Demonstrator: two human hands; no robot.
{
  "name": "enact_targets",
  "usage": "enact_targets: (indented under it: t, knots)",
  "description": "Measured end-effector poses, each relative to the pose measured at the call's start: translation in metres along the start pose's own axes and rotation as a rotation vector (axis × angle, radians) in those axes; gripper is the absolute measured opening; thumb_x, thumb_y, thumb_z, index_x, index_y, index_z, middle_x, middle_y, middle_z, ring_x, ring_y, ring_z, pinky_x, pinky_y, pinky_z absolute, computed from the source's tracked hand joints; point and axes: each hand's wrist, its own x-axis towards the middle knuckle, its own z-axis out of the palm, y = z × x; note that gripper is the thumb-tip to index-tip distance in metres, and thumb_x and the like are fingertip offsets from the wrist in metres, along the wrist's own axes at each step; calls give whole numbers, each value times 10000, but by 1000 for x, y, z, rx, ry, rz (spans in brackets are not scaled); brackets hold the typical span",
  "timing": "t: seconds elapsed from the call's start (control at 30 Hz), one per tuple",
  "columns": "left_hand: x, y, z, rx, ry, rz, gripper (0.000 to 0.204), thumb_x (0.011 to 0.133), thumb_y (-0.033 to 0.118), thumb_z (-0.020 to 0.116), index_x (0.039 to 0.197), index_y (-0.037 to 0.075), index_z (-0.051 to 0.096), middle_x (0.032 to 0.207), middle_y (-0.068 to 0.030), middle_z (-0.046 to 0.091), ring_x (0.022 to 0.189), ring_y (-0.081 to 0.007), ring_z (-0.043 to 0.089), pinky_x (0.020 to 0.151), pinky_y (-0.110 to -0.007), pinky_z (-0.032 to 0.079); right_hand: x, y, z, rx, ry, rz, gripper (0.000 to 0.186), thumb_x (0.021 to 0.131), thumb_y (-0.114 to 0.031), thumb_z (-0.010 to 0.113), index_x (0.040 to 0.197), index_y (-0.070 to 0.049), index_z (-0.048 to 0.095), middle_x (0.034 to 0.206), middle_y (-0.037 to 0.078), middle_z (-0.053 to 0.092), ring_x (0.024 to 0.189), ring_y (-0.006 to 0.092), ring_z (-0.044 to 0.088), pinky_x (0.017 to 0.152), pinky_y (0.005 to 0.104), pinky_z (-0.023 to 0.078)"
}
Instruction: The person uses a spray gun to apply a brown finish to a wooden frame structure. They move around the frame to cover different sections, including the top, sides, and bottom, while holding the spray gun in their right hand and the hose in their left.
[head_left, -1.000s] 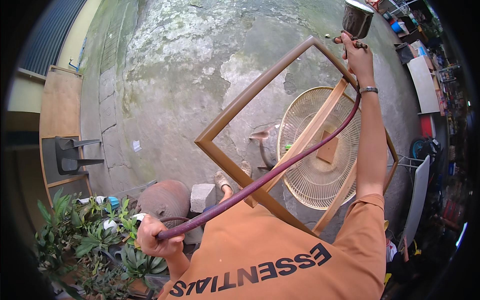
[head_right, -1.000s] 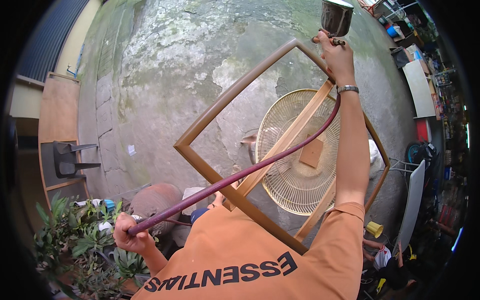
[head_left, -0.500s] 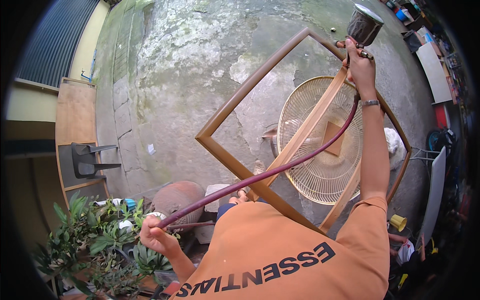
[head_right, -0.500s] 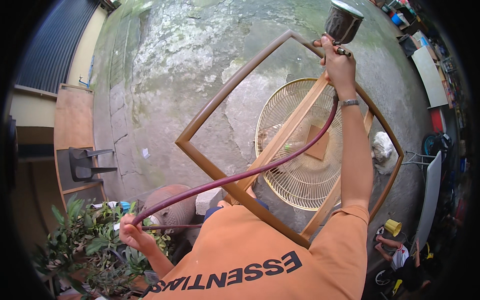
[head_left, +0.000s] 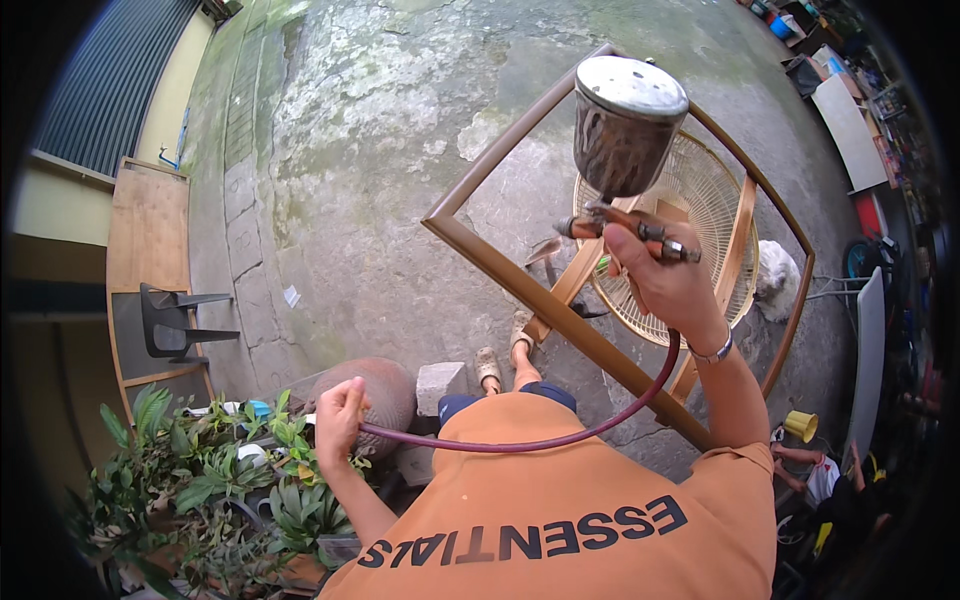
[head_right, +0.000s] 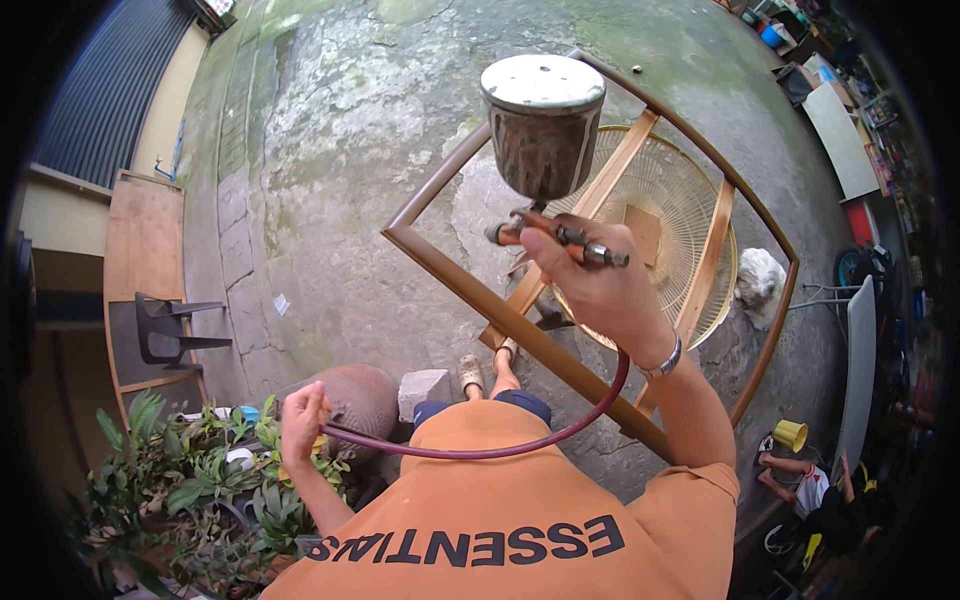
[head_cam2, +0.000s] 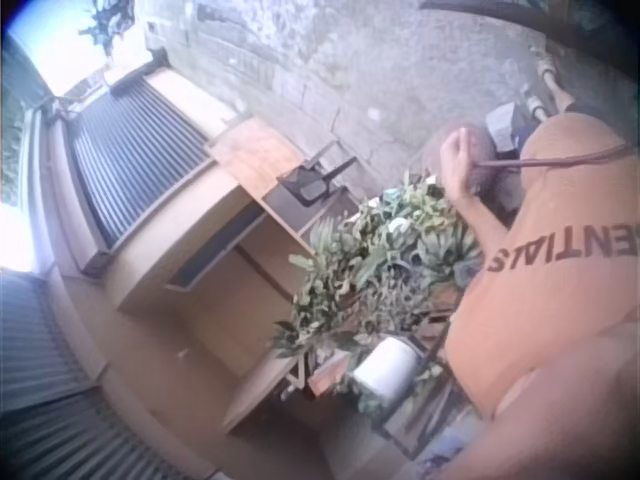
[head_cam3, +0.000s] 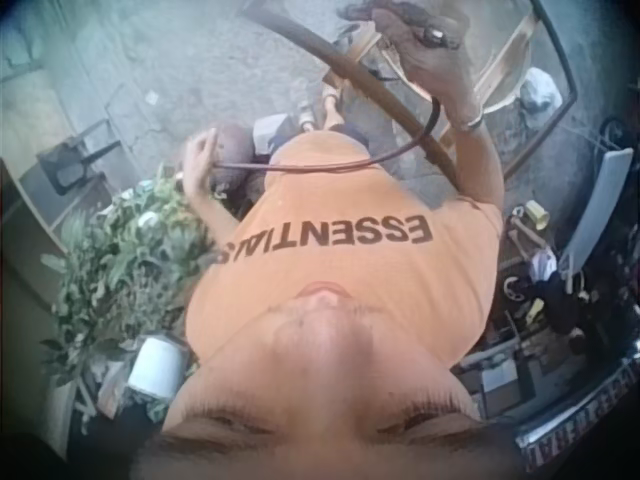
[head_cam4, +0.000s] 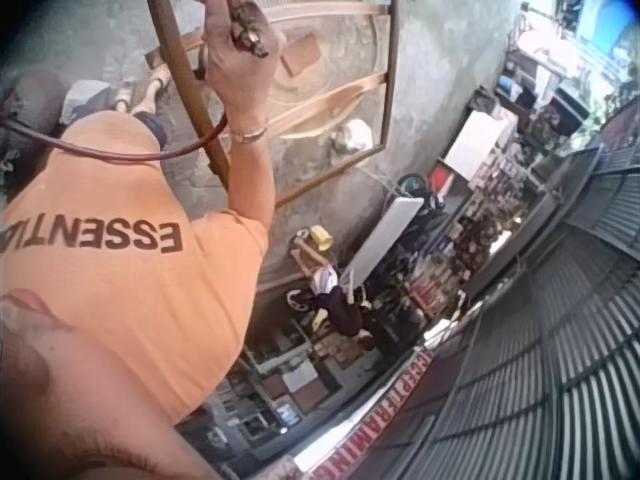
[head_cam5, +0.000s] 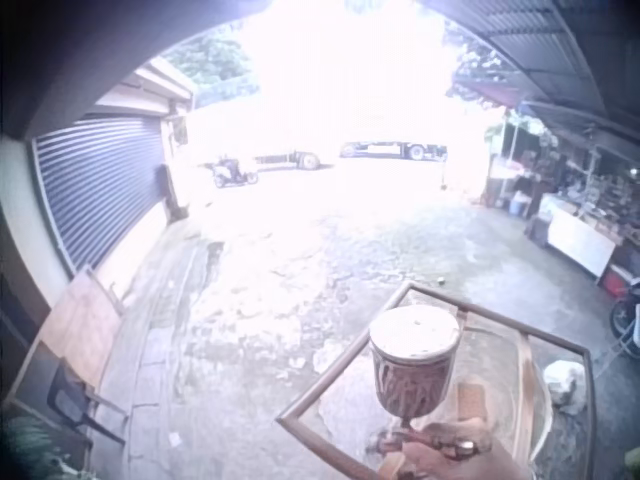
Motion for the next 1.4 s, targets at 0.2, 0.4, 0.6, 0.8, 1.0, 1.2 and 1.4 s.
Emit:
enact_targets:
  t: [0.2, 0.4, 0.6, 0.8, 1.0, 1.2, 1.4]
  knots:
    - [43, -3, 81, 122, -461, 171, 306, 1026, 310, 536, 1109, 36, 644, 903, -83, 715, 720, -125, 631, 643, -288, 497, -109, -8, 18, 55, 74, -65, 387, 941, -307, 696, 1152, 17, 691, 783, 52, 717, 540, 18, 540, 459, 197, 416]
    - [74, 21, 186, -397, -306, 311, 316, 1044, 233, 509, 1270, 33, 605, 1106, -81, 707, 903, -128, 657, 748, -273, 507, -211, 2, 40, 183, 358, -6, 644, 896, -552, 664, 1180, 26, 661, 852, 60, 719, 503, 6, 497, 436, 171, 385]
    - [59, 21, 225, -412, -236, 352, 218, 998, 168, 602, 1151, 28, 670, 988, -45, 715, 802, -117, 673, 671, -244, 505, -286, 20, 27, 161, 569, -5, 721, 894, -634, 603, 1140, 42, 656, 842, 50, 699, 473, 6, 487, 422, 169, 357]
    - [49, 8, 247, -425, -77, 396, 171, 963, 153, 659, 1082, 30, 663, 914, -40, 709, 768, -114, 683, 626, -232, 498, -339, 51, -16, 150, 717, -32, 702, 904, -615, 607, 1139, 46, 654, 842, 45, 702, 466, 10, 488, 415, 174, 355]
    - [20, 5, 268, -387, 31, 363, 163, 959, 173, 665, 1062, 47, 660, 935, -48, 724, 763, -125, 688, 618, -238, 488, -402, 97, -76, 175, 770, -29, 636, 892, -556, 670, 1116, 40, 670, 823, 35, 703, 467, 6, 475, 416, 174, 351]
    - [-21, 1, 297, -367, 76, 340, 174, 961, 182, 661, 1080, 56, 647, 973, -58, 724, 762, -133, 689, 617, -241, 488, -451, 128, -134, 176, 768, -53, 600, 906, -528, 670, 1114, 35, 676, 798, 20, 698, 453, 5, 474, 408, 175, 348]
    - [-66, -7, 343, -429, 50, 254, 231, 962, 187, 662, 1140, 50, 607, 988, -76, 712, 758, -151, 703, 587, -233, 495, -474, 150, -176, 189, 783, -54, 626, 899, -556, 655, 1117, 31, 674, 815, 43, 711, 429, 14, 480, 386, 184, 353]
